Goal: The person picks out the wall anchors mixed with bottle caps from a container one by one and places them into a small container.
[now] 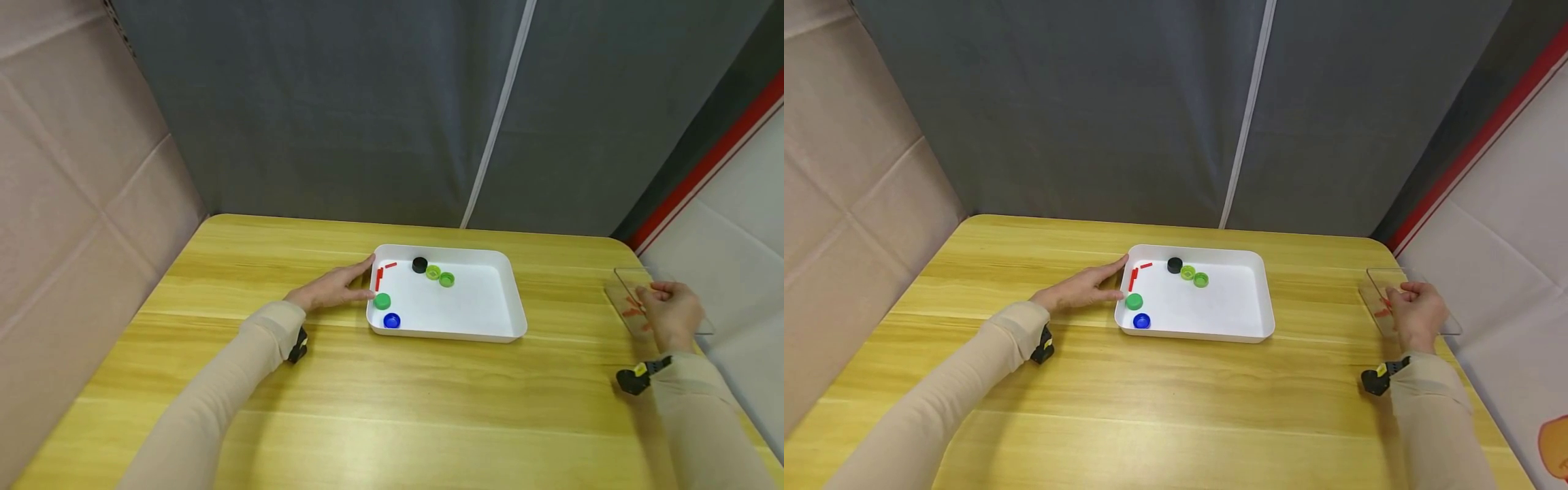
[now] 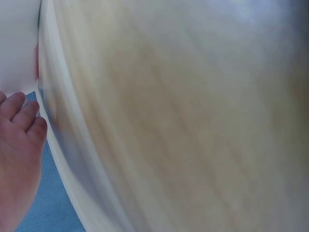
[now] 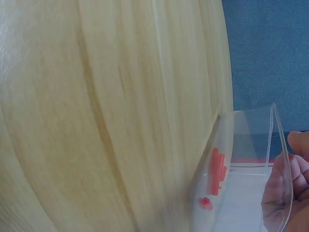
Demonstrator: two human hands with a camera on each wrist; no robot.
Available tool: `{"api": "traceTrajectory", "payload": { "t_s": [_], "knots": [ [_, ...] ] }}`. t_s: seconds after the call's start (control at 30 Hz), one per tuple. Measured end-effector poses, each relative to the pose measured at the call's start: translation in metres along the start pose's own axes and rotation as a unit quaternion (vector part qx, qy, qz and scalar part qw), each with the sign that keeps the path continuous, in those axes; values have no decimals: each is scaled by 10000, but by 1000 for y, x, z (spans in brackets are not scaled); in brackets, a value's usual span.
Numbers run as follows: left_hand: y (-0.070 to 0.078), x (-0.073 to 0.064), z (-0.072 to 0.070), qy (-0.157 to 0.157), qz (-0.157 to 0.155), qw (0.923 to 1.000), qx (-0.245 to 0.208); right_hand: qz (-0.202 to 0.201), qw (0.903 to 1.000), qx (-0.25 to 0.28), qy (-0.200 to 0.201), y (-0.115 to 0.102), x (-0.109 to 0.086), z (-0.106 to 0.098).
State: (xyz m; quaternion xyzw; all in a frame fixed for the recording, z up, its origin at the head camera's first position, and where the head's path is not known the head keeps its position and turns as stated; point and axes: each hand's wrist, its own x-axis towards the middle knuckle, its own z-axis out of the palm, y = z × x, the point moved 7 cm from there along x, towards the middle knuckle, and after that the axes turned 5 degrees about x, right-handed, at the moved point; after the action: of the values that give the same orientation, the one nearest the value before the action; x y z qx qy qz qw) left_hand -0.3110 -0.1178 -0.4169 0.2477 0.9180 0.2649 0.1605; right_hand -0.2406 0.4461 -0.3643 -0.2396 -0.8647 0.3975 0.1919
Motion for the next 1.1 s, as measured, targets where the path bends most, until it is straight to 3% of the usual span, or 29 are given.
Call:
{"api": "traceTrajectory", "payload": {
  "t_s": [0.3,0.5,0.77,1.1],
  "knots": [
    [0,0,1,-19,-9,10000,-7,141,9993,329,127,-4,-3,-2],
    [-1,0,0,-15,-14,10000,-7,-337,9971,585,361,-29,-8,10],
    [-1,0,-1,1,49,9999,117,-949,9919,840,77,-74,-22,52],
    [-2,-1,-3,-6,-1,9999,140,-1240,9747,1676,-810,-128,-53,116]
  ]
}}
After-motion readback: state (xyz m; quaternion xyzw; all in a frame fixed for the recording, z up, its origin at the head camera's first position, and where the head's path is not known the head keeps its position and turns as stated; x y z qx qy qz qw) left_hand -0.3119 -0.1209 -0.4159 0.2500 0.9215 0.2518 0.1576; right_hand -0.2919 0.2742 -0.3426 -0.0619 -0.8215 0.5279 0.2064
